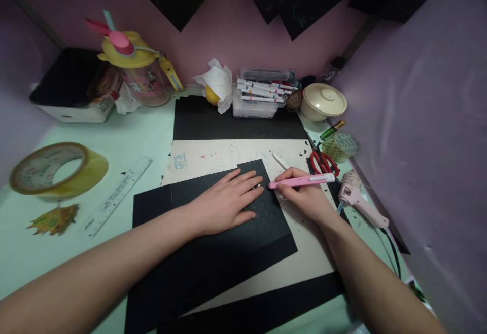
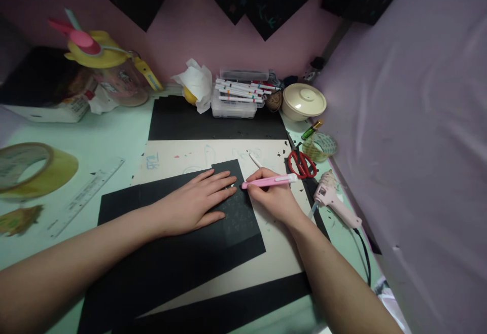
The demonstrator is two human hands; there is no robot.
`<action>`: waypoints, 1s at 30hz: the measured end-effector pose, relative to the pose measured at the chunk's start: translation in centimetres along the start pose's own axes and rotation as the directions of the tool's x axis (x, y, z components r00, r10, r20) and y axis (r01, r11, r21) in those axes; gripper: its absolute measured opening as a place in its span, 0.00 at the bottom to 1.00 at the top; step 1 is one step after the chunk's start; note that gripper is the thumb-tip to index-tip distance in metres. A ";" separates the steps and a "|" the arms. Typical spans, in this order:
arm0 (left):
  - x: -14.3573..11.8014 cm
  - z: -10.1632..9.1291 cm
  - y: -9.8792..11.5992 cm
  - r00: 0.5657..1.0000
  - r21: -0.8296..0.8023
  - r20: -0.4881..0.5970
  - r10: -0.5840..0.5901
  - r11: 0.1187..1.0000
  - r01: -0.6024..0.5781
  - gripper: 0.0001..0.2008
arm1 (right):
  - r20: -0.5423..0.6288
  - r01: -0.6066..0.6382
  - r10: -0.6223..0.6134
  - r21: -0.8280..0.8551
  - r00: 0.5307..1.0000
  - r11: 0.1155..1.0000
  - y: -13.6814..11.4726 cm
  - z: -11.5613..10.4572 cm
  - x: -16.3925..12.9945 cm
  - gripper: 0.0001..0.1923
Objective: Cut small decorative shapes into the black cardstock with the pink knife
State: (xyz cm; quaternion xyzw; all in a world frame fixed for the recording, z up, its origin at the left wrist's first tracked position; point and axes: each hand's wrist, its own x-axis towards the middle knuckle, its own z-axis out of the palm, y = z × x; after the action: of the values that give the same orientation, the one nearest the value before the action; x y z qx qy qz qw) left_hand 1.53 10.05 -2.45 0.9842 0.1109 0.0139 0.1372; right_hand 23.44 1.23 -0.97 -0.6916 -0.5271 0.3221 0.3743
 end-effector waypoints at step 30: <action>-0.2 0.4 0.0 0.998 0.003 -0.067 -0.004 1.000 0.004 0.28 | -0.143 0.075 -0.060 0.097 0.988 0.993 1.4 1.0 -0.8 0.10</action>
State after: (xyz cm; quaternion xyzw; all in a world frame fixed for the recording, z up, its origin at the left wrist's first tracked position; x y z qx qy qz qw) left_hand 1.41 9.85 -2.86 0.9832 0.1174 0.0462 0.1318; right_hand 23.09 0.42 -2.59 -0.6743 -0.5056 0.2864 0.4557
